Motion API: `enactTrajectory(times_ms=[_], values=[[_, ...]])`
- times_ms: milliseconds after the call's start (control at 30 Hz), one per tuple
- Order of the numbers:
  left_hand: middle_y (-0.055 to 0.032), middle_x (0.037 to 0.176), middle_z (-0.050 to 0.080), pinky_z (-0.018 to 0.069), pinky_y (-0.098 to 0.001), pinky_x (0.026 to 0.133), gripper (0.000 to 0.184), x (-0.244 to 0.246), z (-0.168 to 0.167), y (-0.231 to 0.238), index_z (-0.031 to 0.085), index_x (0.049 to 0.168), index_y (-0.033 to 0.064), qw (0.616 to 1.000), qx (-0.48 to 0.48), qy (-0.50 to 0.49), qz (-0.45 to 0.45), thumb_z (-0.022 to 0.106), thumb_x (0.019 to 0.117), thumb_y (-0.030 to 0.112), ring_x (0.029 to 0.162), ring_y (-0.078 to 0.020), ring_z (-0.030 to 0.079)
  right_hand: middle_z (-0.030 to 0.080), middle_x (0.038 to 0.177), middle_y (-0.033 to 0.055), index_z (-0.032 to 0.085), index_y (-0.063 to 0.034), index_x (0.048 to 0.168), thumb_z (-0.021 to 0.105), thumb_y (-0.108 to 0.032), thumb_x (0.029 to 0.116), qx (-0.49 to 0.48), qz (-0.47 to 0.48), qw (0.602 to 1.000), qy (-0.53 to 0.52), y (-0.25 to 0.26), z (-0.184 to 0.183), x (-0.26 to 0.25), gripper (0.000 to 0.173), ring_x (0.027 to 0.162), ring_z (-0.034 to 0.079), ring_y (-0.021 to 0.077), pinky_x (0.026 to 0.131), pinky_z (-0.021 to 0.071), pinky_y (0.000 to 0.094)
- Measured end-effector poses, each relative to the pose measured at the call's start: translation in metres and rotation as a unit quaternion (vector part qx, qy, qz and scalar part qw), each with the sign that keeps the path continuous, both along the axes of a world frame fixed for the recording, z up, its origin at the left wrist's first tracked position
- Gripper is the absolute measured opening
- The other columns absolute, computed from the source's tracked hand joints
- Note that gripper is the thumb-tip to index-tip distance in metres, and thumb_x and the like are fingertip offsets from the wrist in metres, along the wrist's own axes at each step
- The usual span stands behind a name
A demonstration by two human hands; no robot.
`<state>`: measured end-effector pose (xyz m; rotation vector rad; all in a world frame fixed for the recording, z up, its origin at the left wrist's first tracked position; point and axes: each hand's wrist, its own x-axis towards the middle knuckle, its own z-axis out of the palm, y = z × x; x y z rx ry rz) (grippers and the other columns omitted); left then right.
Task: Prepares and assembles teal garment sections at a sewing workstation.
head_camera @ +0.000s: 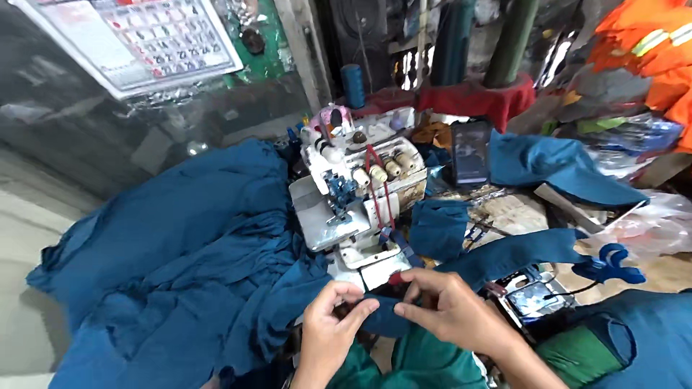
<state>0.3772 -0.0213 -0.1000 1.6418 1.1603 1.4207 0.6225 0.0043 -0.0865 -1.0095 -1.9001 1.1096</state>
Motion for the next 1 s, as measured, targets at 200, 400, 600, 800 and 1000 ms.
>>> enactTrajectory(times_ms=[200,400,600,800,1000], values=[[-0.0069,0.1,0.075,0.0653,-0.041,0.081,0.021,-0.006,-0.001,-0.003,0.072,0.109,0.0103,1.0,-0.009,-0.005,0.004,0.08,0.0897,0.011,0.091,-0.0245,0.074,0.076,0.093,-0.0036,0.068,-0.0273,0.127,0.077,-0.027,0.0926,-0.036,-0.013,0.998,0.042,0.0,-0.001,0.002,0.035,0.059,0.067,0.0151,0.048,0.0573,0.0292],[-0.0072,0.089,0.073,0.0646,-0.0375,0.075,0.021,-0.008,-0.002,-0.006,0.069,0.102,0.0072,0.999,0.017,-0.021,0.017,0.083,0.0867,0.01,0.079,-0.0216,0.072,0.076,0.097,-0.0029,0.07,-0.026,0.126,0.074,-0.025,0.0953,-0.045,0.007,0.998,0.041,-0.002,-0.002,-0.004,0.031,0.059,0.066,0.0151,0.047,0.0558,0.028],[-0.0081,0.095,0.075,0.0658,-0.0393,0.078,0.028,-0.012,-0.006,-0.008,0.072,0.11,0.0067,0.998,0.051,-0.028,0.032,0.084,0.0846,0.007,0.085,-0.0233,0.074,0.077,0.091,-0.0018,0.07,-0.0246,0.125,0.079,-0.028,0.0912,-0.046,0.001,0.998,0.042,-0.004,0.001,-0.005,0.035,0.057,0.066,0.0156,0.045,0.0555,0.0279],[-0.0098,0.1,0.075,0.0656,-0.0419,0.082,0.026,-0.012,-0.003,-0.007,0.072,0.111,0.006,0.997,0.045,-0.034,0.047,0.081,0.0865,0.005,0.091,-0.0261,0.074,0.075,0.1,-0.0038,0.069,-0.0234,0.123,0.075,-0.021,0.0945,-0.031,-0.015,0.998,0.048,-0.006,-0.003,-0.009,0.029,0.059,0.066,0.0154,0.048,0.0576,0.0286],[-0.0079,0.099,0.075,0.0655,-0.0412,0.081,0.025,-0.015,0.004,-0.001,0.072,0.111,0.008,0.997,0.05,-0.01,0.057,0.08,0.0875,0.007,0.089,-0.0249,0.074,0.076,0.09,-0.0082,0.069,-0.0262,0.125,0.077,-0.034,0.0932,0.008,-0.03,1.0,0.007,-0.003,-0.007,-0.006,0.033,0.059,0.067,0.0098,0.049,0.058,0.0256]])
